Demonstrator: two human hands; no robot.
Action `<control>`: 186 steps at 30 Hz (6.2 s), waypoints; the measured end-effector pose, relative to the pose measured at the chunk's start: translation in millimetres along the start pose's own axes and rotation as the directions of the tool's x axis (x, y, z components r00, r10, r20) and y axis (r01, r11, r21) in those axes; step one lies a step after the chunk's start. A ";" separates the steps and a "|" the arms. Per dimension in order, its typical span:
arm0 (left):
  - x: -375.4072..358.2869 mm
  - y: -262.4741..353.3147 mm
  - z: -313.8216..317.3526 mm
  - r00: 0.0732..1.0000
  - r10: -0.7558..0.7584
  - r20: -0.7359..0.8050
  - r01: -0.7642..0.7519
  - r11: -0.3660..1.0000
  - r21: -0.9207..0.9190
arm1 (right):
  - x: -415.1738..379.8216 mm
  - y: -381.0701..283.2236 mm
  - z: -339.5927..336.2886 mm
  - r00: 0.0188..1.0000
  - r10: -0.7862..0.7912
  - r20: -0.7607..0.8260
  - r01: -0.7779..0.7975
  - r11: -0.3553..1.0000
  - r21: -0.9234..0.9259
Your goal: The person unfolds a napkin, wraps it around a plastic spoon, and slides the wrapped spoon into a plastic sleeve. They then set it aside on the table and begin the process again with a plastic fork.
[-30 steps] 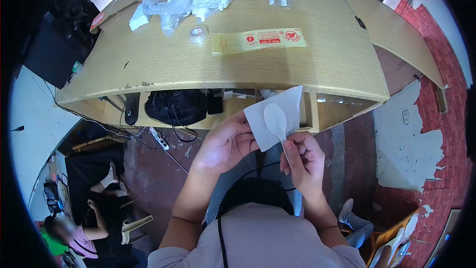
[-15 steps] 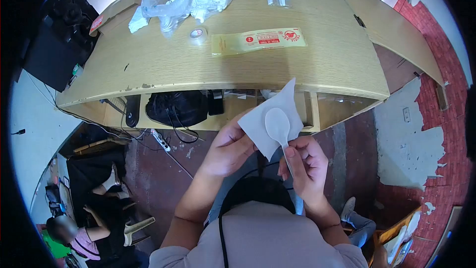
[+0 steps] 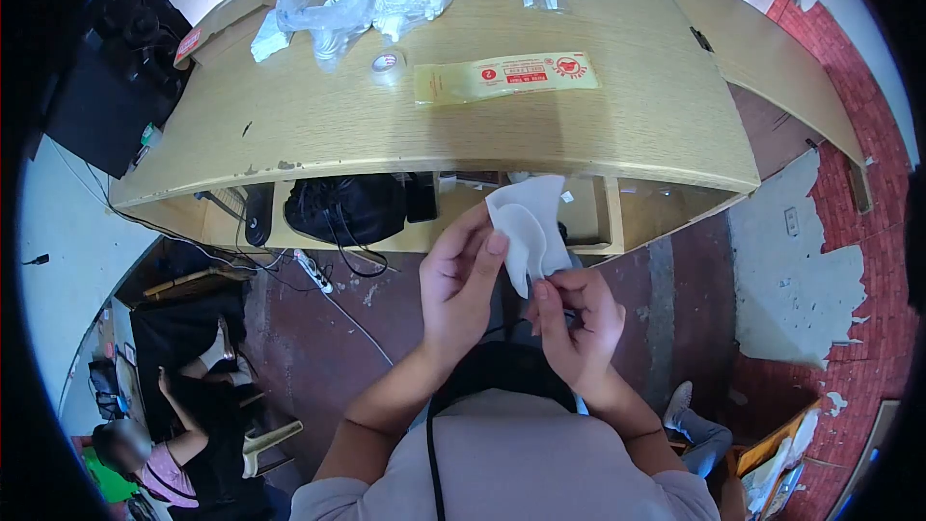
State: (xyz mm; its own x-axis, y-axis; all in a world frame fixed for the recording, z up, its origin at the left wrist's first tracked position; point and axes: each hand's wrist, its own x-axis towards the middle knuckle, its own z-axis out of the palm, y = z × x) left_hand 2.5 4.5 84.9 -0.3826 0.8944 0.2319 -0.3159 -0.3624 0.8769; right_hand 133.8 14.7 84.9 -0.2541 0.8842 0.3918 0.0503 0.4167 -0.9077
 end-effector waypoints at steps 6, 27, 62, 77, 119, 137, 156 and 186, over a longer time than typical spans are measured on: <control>-2.6 -0.9 12.2 0.982 0.137 -0.130 -0.124 0.987 0.106 | -0.2 -8.9 10.4 0.988 0.148 0.041 -0.151 0.983 0.099; 11.2 2.3 5.2 0.979 -0.150 -0.136 0.131 0.982 -0.138 | 2.8 1.3 14.5 0.963 0.231 0.136 -0.253 0.953 0.170; 10.7 -2.3 -3.1 0.984 -0.138 -0.110 0.122 0.982 -0.141 | 32.6 4.1 13.8 0.916 0.360 0.176 -0.399 0.859 0.321; 9.0 1.6 -16.8 0.998 0.017 -0.062 -0.002 0.972 0.233 | 33.2 -4.7 12.2 0.929 0.342 0.144 -0.364 0.915 0.177; 10.8 3.7 -19.8 0.997 0.059 -0.048 -0.038 0.930 0.364 | 33.2 -6.2 18.3 0.966 0.250 0.067 -0.259 0.922 0.288; 13.8 7.2 -14.9 0.999 0.022 -0.040 -0.010 0.960 0.280 | 34.8 -5.9 21.8 0.957 0.279 0.085 -0.291 0.917 0.274; 23.5 8.3 -14.3 1.000 -0.016 -0.008 0.018 0.962 0.274 | 34.0 -7.3 20.9 0.946 0.303 0.118 -0.325 0.894 0.308; 10.8 7.4 -21.0 0.996 -0.060 -0.068 0.078 0.944 0.319 | 31.7 -5.5 24.3 0.967 0.238 0.095 -0.254 0.938 0.236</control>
State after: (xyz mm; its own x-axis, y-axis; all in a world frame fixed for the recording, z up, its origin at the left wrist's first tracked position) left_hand -22.2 6.0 85.1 -0.4208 0.8946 0.1500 -0.0513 -0.1886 0.9807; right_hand 102.0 35.4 98.7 -0.3250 0.9340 0.1485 -0.1161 0.1164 -0.9864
